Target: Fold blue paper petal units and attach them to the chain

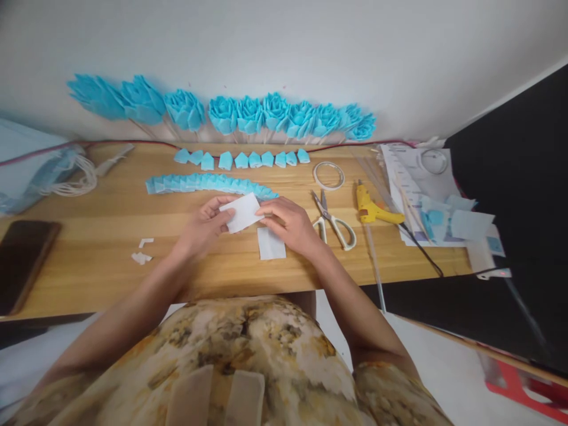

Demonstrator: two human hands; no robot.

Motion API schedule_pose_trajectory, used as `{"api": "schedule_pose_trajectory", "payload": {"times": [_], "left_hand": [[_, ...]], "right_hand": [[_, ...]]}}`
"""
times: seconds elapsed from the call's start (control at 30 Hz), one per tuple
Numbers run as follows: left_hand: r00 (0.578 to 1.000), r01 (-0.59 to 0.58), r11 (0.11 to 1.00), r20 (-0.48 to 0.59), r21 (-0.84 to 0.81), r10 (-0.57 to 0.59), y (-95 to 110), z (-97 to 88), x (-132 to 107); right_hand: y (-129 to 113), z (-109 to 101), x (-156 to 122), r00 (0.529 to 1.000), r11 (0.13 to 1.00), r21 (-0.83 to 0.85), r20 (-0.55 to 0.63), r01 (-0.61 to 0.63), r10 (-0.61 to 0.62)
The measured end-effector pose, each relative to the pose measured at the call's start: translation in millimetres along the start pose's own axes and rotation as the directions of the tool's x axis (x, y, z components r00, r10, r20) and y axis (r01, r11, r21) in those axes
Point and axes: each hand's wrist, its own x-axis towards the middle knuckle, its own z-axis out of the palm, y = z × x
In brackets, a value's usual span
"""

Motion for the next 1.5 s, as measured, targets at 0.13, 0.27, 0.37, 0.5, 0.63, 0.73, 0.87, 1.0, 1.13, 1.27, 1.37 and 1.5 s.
{"api": "schedule_pose_trajectory", "payload": {"times": [0.13,0.27,0.37,0.5,0.63,0.73,0.87,1.0,1.13,1.27,1.37,1.5], "left_hand": [[1.0,-0.019,0.999,0.022,0.044,0.018,-1.1,-1.0,0.1],[0.999,-0.045,0.993,0.026,0.109,0.043,-1.2,-0.5,-0.1],[0.998,-0.052,0.99,0.042,0.131,0.047,-2.3,1.0,0.2],[0.998,-0.048,0.99,0.042,0.132,0.043,-3.5,3.6,0.1],[0.998,-0.045,0.989,0.053,0.138,0.038,-3.6,4.0,-0.5],[0.997,-0.05,0.988,0.065,0.145,0.041,-4.1,2.7,-0.7],[0.996,-0.058,0.989,0.079,0.137,0.047,-4.6,2.0,-1.6],[0.996,-0.055,0.989,0.081,0.139,0.043,-4.4,3.6,-2.0],[0.997,-0.068,0.983,0.045,0.173,0.061,-5.7,5.5,-0.7],[0.994,-0.106,0.965,0.007,0.241,0.107,-8.7,5.2,0.4],[0.988,-0.144,0.943,-0.017,0.299,0.156,-11.2,4.7,-0.8],[0.978,-0.183,0.92,-0.036,0.345,0.208,-10.7,6.8,-6.2]], "right_hand": [[-0.8,4.7,-1.4,0.995,0.993,0.068,-0.013,-0.098,0.099],[-3.1,8.9,-4.4,0.987,0.984,0.097,-0.052,-0.146,0.152],[-4.4,11.3,-5.7,0.982,0.98,0.109,-0.078,-0.165,0.174],[-4.1,12.6,-7.1,0.98,0.978,0.105,-0.075,-0.178,0.186],[-3.6,13.7,-9.0,0.979,0.979,0.074,-0.066,-0.189,0.194],[-4.3,15.1,-9.9,0.971,0.974,0.058,-0.079,-0.22,0.224],[-5.2,16.6,-10.5,0.961,0.967,0.066,-0.111,-0.247,0.254],[-5.6,16.6,-11.3,0.955,0.961,0.066,-0.11,-0.27,0.275],[-5.7,16.2,-11.8,0.946,0.948,0.107,-0.095,-0.299,0.309],[0.7,17.1,-11.9,0.916,0.843,0.388,0.012,-0.373,0.4],[5.6,17.9,-11.9,0.901,0.749,0.521,0.098,-0.409,0.423],[1.5,16.3,-11.8,0.921,0.846,0.378,0.048,-0.376,0.388]]}}
